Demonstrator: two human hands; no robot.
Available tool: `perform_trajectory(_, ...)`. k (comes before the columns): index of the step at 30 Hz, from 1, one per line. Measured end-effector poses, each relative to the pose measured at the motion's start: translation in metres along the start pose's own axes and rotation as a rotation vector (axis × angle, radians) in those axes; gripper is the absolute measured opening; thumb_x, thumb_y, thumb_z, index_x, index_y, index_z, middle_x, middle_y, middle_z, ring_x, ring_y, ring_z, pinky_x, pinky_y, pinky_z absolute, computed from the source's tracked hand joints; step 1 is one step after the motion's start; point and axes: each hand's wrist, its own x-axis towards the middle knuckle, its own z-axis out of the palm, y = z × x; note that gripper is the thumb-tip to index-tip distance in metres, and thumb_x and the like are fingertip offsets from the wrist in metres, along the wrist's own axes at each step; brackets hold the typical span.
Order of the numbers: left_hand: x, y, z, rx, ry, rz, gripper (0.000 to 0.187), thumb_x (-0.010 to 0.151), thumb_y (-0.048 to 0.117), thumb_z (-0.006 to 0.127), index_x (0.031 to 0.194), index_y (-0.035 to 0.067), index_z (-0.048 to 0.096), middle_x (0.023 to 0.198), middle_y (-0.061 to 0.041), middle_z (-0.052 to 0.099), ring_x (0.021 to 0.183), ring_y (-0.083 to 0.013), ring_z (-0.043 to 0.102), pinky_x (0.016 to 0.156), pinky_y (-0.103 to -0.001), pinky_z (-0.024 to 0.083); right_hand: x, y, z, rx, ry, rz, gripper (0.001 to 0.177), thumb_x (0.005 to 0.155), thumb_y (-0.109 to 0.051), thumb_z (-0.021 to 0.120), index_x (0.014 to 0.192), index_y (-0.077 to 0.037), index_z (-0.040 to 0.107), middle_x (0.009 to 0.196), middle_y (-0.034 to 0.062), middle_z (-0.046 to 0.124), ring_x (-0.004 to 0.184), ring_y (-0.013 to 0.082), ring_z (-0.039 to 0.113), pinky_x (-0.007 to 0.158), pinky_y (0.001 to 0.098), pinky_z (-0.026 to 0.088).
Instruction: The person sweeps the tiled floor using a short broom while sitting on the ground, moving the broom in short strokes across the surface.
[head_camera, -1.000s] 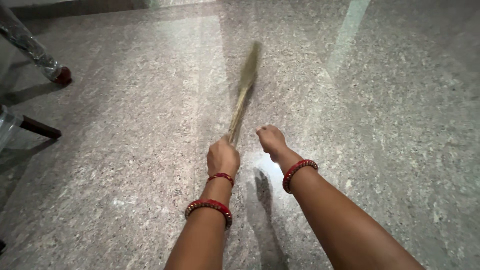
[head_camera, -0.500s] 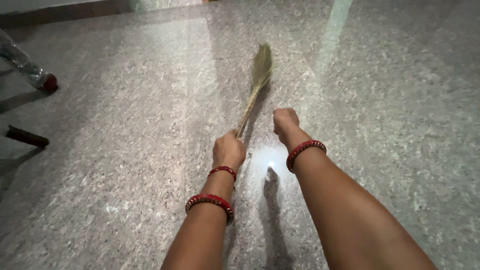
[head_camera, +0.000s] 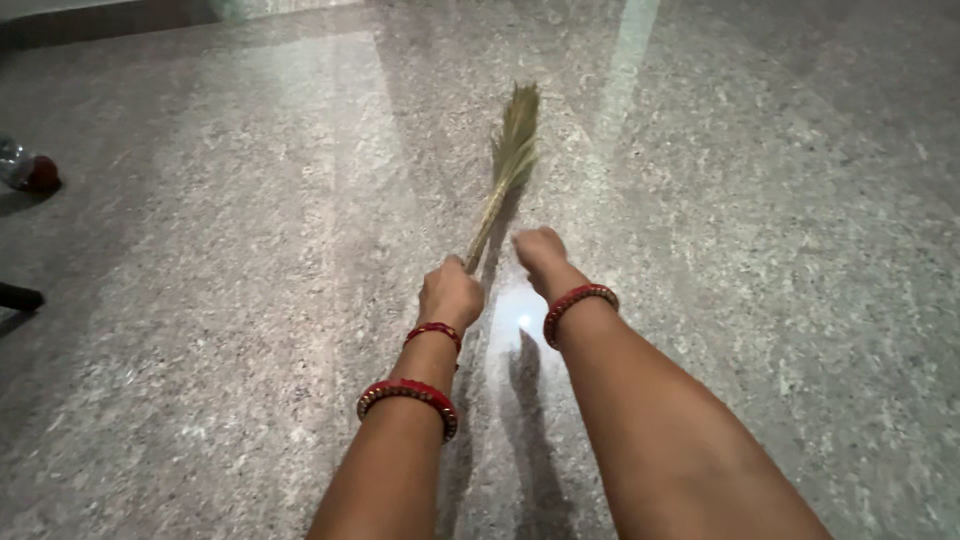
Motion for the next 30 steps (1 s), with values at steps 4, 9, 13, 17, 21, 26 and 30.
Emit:
perform_trajectory(4,-0.005,0.020,0.000,-0.044,0.081,0.092,0.048,0.087,0.008,0.053,0.132,0.019,0.067,0.124,-0.022,0.068,0.120,-0.0389,0.063,0.103,-0.047,0.050,0.003,-0.008,0.008,-0.137,0.119,-0.288,0.033,0.088,-0.025,0.059,0.106,0.001,0.070,0.105,0.0227,0.071,0.098,0.0384,0.069,0.086,0.0466,0.054)
perform_trajectory(9,-0.001,0.018,0.026,0.124,0.022,0.067,0.037,0.092,0.013,0.057,0.126,0.012,0.072,0.124,-0.026,0.068,0.120,-0.0418,0.064,0.103,-0.048,0.051,0.011,0.031,-0.003,-0.244,0.110,-0.024,0.035,0.088,-0.017,0.056,0.104,0.008,0.073,0.107,0.0312,0.072,0.102,0.0440,0.072,0.090,0.0473,0.055)
perform_trajectory(13,0.015,0.025,0.053,0.130,-0.047,0.137,0.039,0.090,0.011,0.055,0.126,0.015,0.072,0.121,-0.026,0.068,0.117,-0.0436,0.063,0.103,-0.049,0.049,0.007,0.034,-0.013,-0.089,0.185,0.022,0.034,0.088,-0.020,0.057,0.106,0.005,0.071,0.108,0.0295,0.071,0.103,0.0436,0.070,0.089,0.0479,0.055)
perform_trajectory(17,0.028,0.030,0.046,0.187,0.033,0.374,0.037,0.092,0.017,0.055,0.125,0.017,0.073,0.117,-0.022,0.071,0.113,-0.0413,0.066,0.102,-0.049,0.050,-0.006,0.027,0.001,0.009,0.313,-0.011,0.034,0.089,-0.024,0.056,0.102,0.001,0.075,0.107,0.0261,0.073,0.103,0.0428,0.071,0.091,0.0478,0.055)
perform_trajectory(21,0.020,0.038,0.034,0.169,0.107,0.320,0.043,0.090,0.013,0.054,0.130,0.017,0.069,0.115,-0.026,0.068,0.111,-0.0442,0.065,0.099,-0.050,0.050,-0.012,0.021,0.009,0.028,0.396,0.050,0.034,0.091,-0.027,0.055,0.104,-0.001,0.073,0.111,0.0249,0.072,0.106,0.0429,0.069,0.094,0.0485,0.054)
perform_trajectory(26,0.019,0.036,0.036,0.243,0.019,0.272,0.038,0.093,0.019,0.055,0.127,0.021,0.072,0.117,-0.024,0.070,0.112,-0.0429,0.066,0.101,-0.049,0.050,0.003,0.019,0.009,-0.017,0.406,0.035,0.035,0.093,-0.029,0.054,0.106,-0.002,0.072,0.113,0.0253,0.071,0.110,0.0432,0.067,0.097,0.0488,0.052)
perform_trajectory(30,0.023,0.038,0.047,0.250,-0.039,0.339,0.035,0.093,0.022,0.060,0.125,0.020,0.071,0.114,-0.022,0.071,0.111,-0.0415,0.066,0.099,-0.049,0.051,0.027,0.035,-0.015,-0.165,0.423,-0.036,0.035,0.094,-0.025,0.054,0.108,-0.002,0.075,0.115,0.0261,0.072,0.111,0.0431,0.069,0.100,0.0483,0.052)
